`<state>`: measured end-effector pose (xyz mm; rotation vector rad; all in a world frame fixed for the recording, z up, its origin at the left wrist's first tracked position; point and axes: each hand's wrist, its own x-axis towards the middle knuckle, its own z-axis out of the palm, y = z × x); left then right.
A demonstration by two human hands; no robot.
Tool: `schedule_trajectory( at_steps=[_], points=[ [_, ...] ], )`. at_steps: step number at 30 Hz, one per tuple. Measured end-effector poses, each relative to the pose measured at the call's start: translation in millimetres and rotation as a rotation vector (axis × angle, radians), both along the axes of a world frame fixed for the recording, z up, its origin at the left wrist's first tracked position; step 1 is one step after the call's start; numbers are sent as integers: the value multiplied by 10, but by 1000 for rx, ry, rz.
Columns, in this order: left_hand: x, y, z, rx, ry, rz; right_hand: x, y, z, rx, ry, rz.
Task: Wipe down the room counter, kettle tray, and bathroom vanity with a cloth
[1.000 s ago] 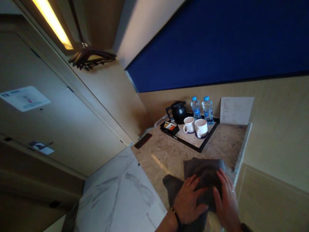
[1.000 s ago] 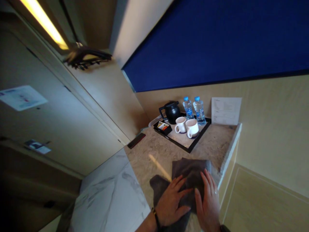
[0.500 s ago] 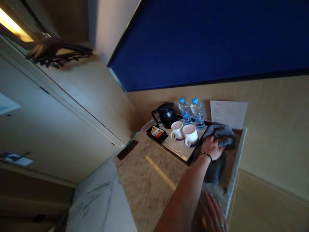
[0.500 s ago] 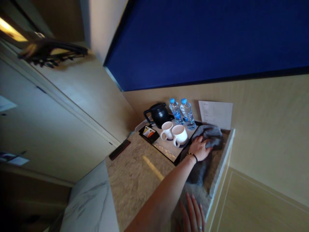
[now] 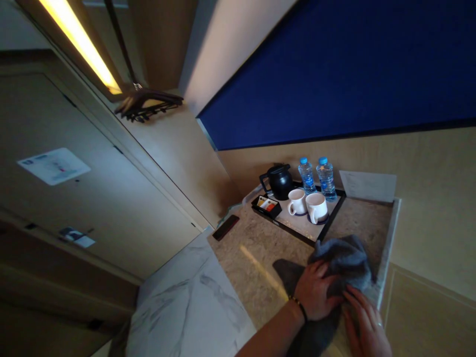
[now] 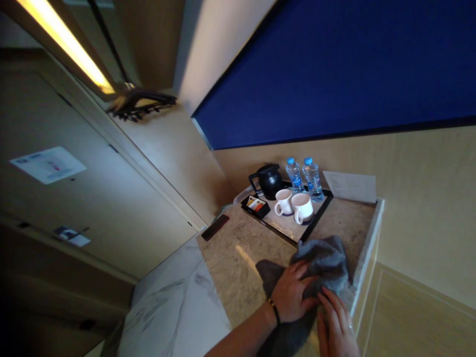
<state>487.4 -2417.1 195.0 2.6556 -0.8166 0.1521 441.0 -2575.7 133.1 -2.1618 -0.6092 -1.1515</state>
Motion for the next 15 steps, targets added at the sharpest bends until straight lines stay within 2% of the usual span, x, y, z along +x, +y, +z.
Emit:
schedule_trajectory(
  at_steps=[4, 6, 8, 11, 15],
  points=[
    [-607, 1015, -108, -21, 63, 241, 116, -190, 80, -38, 18, -102],
    [-758, 1489, -187, 1, 46, 354, 301, -276, 213, -45, 16, -209],
    [-833, 1865, -279, 14, 13, 402, 513, -313, 371, -34, 39, -346],
    [-912, 2229, -437, -12, -53, 371, 769, -247, 548, -119, 169, -378],
    [-1022, 2576, -675, -39, -79, 220, 929, -68, 607, -197, 260, -375]
  ],
)
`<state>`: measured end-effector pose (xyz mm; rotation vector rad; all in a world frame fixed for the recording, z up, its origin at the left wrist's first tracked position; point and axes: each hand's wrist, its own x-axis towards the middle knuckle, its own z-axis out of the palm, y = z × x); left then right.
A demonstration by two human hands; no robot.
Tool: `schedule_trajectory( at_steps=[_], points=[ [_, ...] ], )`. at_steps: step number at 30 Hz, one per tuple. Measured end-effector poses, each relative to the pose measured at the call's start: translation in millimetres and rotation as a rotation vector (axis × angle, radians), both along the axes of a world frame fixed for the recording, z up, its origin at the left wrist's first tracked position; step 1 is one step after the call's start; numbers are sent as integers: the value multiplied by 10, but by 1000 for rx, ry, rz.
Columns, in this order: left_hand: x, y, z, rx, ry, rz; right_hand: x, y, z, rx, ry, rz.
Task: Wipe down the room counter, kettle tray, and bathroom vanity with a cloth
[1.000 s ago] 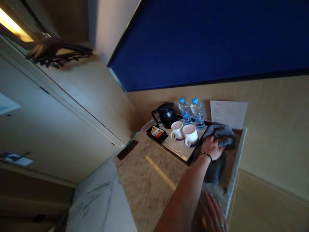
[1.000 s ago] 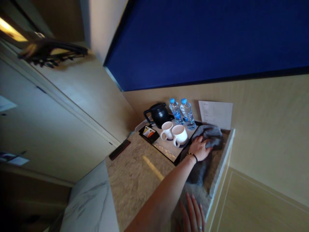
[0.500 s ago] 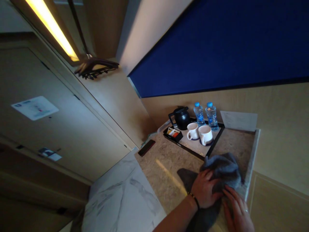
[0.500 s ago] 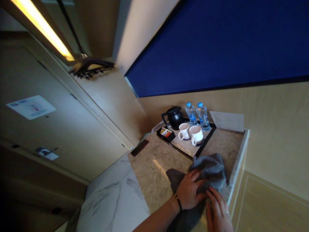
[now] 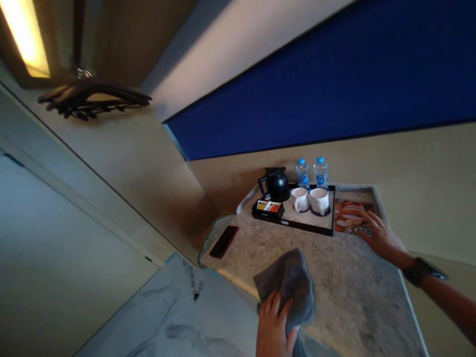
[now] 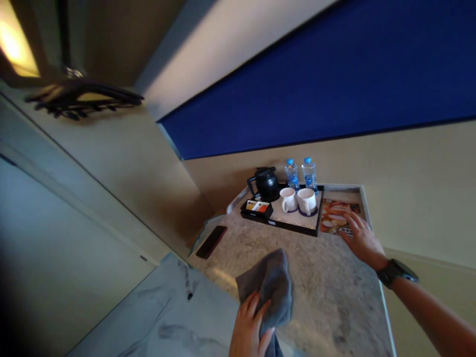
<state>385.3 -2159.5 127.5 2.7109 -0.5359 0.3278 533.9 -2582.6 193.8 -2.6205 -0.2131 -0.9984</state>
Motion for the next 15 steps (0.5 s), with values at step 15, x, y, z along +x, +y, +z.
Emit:
schedule_trajectory(
  at_steps=[15],
  points=[
    [976, -462, 1713, -252, -89, -246, -337, 507, -673, -247, 109, -94]
  ],
)
